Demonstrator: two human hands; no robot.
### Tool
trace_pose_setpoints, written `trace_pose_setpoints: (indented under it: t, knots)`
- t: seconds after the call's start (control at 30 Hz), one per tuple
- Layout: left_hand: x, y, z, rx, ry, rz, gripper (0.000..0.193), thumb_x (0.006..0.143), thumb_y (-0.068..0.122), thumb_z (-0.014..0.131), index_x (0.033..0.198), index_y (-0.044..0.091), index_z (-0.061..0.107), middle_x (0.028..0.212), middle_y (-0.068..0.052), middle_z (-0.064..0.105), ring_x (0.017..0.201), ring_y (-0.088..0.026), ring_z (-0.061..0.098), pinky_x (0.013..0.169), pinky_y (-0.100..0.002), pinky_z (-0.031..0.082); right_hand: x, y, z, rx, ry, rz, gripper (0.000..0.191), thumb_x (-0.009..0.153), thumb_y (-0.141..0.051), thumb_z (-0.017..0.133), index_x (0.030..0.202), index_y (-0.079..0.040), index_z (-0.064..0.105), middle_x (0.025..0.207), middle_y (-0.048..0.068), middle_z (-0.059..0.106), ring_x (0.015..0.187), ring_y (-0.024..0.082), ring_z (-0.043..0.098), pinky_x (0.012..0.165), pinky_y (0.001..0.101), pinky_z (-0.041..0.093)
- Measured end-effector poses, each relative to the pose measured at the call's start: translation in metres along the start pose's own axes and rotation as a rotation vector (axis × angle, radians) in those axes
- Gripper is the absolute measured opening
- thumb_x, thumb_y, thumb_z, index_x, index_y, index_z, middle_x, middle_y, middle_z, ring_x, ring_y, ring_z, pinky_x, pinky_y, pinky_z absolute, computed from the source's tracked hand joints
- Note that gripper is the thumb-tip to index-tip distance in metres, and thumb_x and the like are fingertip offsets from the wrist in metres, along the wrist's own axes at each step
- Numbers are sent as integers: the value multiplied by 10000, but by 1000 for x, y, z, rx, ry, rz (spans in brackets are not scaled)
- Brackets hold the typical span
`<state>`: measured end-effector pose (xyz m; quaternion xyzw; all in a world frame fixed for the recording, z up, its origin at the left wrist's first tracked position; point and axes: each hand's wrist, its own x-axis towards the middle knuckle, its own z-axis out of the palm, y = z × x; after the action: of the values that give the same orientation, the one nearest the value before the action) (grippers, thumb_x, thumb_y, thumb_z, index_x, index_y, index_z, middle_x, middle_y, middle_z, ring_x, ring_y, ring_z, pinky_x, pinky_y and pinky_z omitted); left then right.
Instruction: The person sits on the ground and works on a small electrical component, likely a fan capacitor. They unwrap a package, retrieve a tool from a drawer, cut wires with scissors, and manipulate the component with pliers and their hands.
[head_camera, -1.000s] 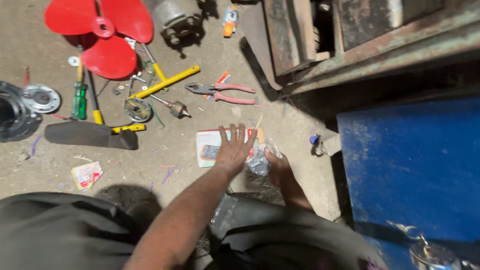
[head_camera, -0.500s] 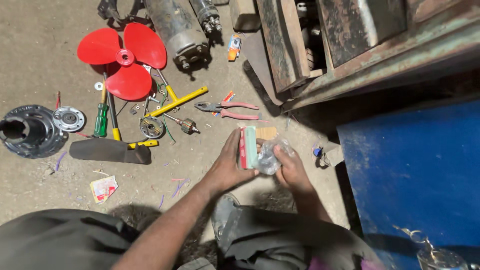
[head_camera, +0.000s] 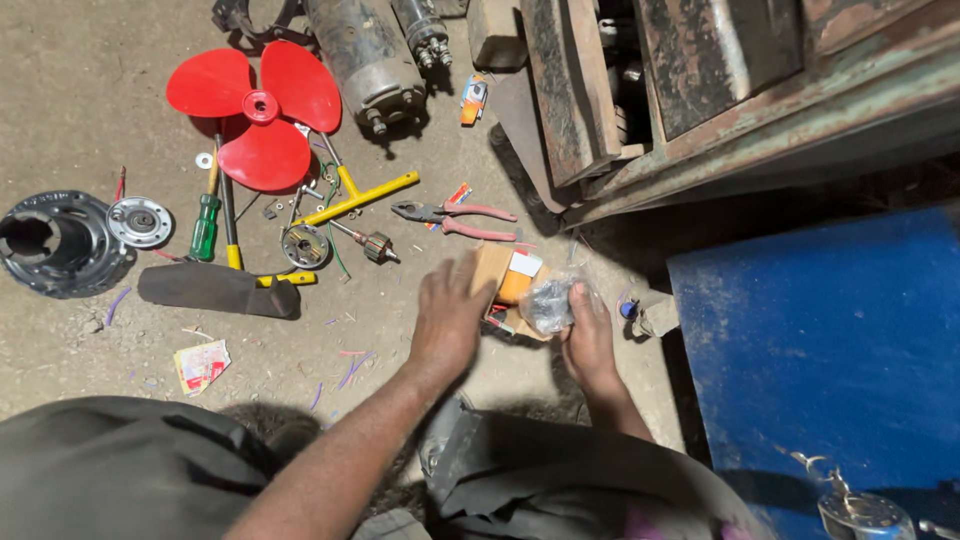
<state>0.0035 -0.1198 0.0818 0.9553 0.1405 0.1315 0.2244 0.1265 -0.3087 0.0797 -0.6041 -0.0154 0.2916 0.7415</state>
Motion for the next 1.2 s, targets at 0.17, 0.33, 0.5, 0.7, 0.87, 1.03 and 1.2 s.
trace_pose_setpoints:
  t: [0.17, 0.33, 0.5, 0.7, 0.87, 1.03, 1.2]
  knots:
    - [13, 6, -5, -286, -236, -82, 371, 901, 244, 679, 1187, 9, 663, 1355, -177, 584, 1294, -404, 492, 1085, -519, 371, 3, -4, 8, -531, 95, -168, 385, 1133, -328, 487, 1244, 13, 626, 1036, 82, 650, 937, 138, 616, 834, 303, 526]
    - [23, 18, -20, -239, -125, 40, 493, 785, 144, 701, 1249, -16, 649, 1209, -198, 627, 1176, -397, 528, 1018, -505, 398, 2, -12, 17, -453, 85, -76, 286, 946, -79, 679, 1199, 5, 576, 1040, 70, 676, 903, 116, 639, 778, 278, 541]
    - [39, 25, -19, -384, -262, -47, 614, 740, 64, 705, 1342, -16, 613, 1142, -193, 675, 1116, -388, 571, 980, -484, 440, 2, -7, 10, -55, 41, 13, 253, 933, 38, 661, 1155, -5, 549, 1050, 99, 688, 912, 147, 682, 809, 305, 584]
    - [58, 15, 5, -792, -251, -201, 542, 739, 194, 854, 1227, 42, 675, 936, -205, 744, 825, -363, 726, 724, -466, 581, 7, -7, 0, -225, -108, -121, 230, 986, 62, 658, 1212, 53, 619, 1215, 181, 689, 1075, 211, 673, 931, 333, 566]
    - [68, 8, 30, -1370, -528, -885, 339, 827, 70, 739, 1147, 22, 641, 821, -181, 732, 480, -189, 641, 375, -342, 507, 0, -20, 5, -562, -299, -25, 436, 893, -71, 686, 1318, -11, 607, 1449, 122, 530, 1186, 205, 605, 789, 301, 581]
    - [61, 6, 27, -940, -457, -650, 159, 928, 105, 682, 1058, 14, 676, 822, -169, 727, 617, -292, 683, 522, -438, 541, 0, -32, 16, -965, -348, -373, 383, 909, -85, 709, 1263, 55, 660, 1406, 187, 579, 1252, 310, 633, 993, 377, 560]
    - [33, 13, -3, -446, -293, -133, 273, 848, 98, 642, 1117, 69, 678, 1045, -213, 626, 1003, -434, 614, 838, -533, 521, 1, -48, 27, -1196, -400, -363, 280, 894, -130, 699, 1148, -13, 711, 1187, 157, 698, 1107, 319, 695, 948, 413, 563]
